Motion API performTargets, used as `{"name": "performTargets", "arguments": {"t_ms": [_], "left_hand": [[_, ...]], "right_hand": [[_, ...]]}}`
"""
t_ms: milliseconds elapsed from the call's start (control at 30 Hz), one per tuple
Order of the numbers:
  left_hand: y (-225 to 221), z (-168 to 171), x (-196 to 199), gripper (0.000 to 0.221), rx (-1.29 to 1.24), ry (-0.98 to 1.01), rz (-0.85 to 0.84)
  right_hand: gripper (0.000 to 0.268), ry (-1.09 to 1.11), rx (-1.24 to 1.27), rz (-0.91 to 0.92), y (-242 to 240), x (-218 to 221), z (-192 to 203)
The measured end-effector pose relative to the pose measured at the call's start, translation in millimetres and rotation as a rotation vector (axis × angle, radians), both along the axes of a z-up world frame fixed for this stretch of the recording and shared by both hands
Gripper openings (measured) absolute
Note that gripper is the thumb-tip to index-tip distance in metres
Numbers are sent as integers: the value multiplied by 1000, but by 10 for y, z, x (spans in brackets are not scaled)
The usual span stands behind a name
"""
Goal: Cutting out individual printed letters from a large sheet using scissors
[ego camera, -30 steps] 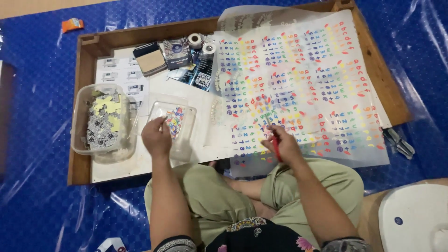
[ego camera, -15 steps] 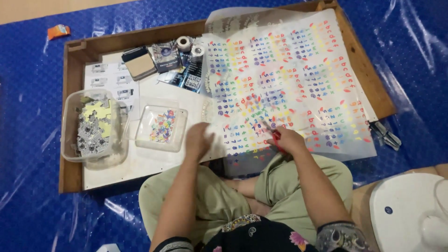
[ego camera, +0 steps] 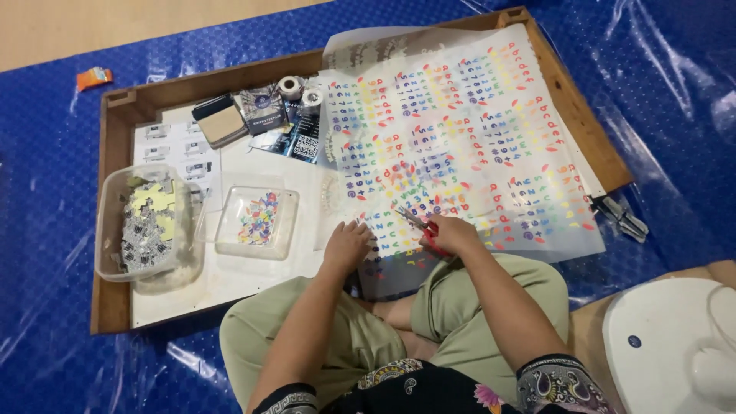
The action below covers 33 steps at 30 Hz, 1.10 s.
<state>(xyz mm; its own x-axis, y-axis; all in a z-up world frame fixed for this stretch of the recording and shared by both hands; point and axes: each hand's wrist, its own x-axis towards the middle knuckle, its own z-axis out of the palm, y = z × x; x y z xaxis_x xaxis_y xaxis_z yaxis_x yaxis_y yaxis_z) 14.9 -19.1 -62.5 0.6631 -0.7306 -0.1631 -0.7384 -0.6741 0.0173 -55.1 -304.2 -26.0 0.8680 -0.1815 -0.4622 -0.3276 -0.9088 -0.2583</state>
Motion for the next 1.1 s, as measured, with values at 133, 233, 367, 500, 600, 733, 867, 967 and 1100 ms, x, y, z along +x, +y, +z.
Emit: {"name": "performTargets", "arguments": {"t_ms": [133, 233, 367, 500, 600, 733, 867, 967, 1100], "left_hand": [[5, -210, 15, 23, -111, -142, -24], [16, -69, -39, 21, -120, -123, 3], [34, 250, -138, 39, -84, -41, 2], [5, 453, -149, 44, 12, 54, 20], [-10, 161, -47, 30, -69, 2, -27], [1, -183, 1, 29, -107, -72, -54], [28, -311, 50, 21, -142, -223, -38], [69, -172, 62, 19, -490, 17, 262], [179, 31, 91, 28, -1653, 1063, 847]], "right_hand": [[50, -9, 7, -6, 29, -18, 16], [50, -14, 11, -2, 18, -26, 9], [55, 6, 4, 12, 11, -17, -13], [55, -11, 13, 7, 10, -16, -15], [54, -18, 2, 5, 17, -2, -32], [56, -23, 10, 4, 21, -17, -23], [57, -34, 23, 4, 22, -18, 2], [60, -83, 102, -14, 51, -27, 40], [66, -237, 619, -89, 172, -53, -46]]}}
